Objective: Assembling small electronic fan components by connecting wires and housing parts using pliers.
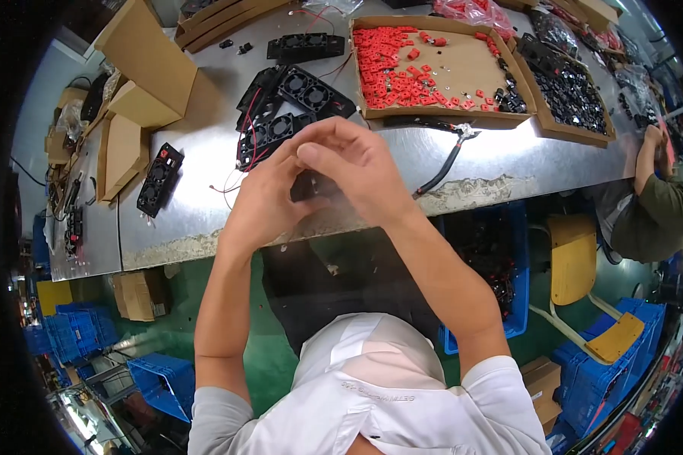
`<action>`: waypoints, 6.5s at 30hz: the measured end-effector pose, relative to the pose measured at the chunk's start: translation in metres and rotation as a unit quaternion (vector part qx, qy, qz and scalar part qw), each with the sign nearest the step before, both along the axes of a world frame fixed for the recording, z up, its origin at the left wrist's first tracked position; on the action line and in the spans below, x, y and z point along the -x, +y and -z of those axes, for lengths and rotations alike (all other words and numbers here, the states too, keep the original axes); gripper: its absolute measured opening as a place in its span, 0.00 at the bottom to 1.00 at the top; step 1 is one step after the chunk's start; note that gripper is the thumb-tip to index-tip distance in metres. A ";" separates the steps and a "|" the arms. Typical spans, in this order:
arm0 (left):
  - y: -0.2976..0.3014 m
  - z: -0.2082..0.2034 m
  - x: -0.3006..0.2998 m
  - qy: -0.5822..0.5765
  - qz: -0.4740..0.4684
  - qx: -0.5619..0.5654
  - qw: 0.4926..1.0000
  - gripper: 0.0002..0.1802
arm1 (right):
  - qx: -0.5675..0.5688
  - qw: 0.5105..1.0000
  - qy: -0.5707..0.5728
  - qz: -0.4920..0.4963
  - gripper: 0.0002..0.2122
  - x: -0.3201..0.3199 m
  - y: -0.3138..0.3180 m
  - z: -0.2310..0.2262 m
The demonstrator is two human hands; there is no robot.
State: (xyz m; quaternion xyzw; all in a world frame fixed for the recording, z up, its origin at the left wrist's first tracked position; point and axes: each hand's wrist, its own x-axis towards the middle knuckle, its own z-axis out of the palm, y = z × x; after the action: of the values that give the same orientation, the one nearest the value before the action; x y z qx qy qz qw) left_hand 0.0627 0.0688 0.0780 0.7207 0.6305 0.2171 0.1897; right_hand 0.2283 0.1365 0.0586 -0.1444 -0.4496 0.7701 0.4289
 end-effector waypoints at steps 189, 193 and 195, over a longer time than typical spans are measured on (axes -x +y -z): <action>-0.014 0.011 0.003 -0.010 0.001 -0.078 0.997 0.32 | -0.425 0.744 -0.489 0.165 0.08 -0.061 0.001 0.022; -0.014 0.011 0.001 -0.003 0.001 -0.081 0.997 0.32 | -0.427 0.752 -0.480 0.146 0.06 -0.066 -0.007 0.023; -0.014 0.011 0.002 -0.003 -0.001 -0.079 0.997 0.33 | -0.416 0.760 -0.479 0.139 0.06 -0.069 -0.008 0.020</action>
State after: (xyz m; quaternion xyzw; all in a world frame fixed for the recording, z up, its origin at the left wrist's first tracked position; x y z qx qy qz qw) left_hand 0.0607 0.0546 0.0666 0.7322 0.6112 0.2688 0.1341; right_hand 0.2975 0.1290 0.0391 -0.3630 -0.8478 0.2690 0.2777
